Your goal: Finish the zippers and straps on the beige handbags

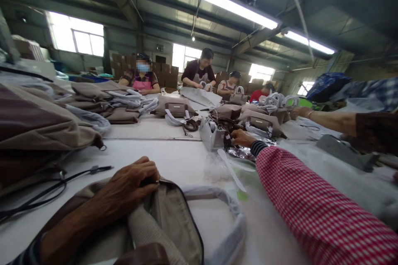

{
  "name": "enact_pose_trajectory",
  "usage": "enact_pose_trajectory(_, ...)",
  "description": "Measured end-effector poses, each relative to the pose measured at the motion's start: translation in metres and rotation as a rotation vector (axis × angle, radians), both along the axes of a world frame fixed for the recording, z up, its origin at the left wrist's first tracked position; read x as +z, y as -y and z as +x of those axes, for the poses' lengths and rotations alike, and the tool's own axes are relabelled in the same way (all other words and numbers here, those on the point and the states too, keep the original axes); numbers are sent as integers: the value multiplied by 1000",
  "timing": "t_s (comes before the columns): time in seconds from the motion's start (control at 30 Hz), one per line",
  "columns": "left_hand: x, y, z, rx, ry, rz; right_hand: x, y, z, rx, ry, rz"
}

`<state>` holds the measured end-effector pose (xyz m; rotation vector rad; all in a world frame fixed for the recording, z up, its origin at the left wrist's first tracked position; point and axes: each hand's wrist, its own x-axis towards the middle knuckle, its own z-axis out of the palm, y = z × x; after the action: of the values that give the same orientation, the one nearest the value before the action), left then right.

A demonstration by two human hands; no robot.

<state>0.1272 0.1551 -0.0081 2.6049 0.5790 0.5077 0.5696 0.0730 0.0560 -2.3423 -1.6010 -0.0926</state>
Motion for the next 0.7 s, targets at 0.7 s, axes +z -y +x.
enact_pose_trajectory(0.7,27,24,-9,-20,-58,16,55,37,-126,394,53,239)
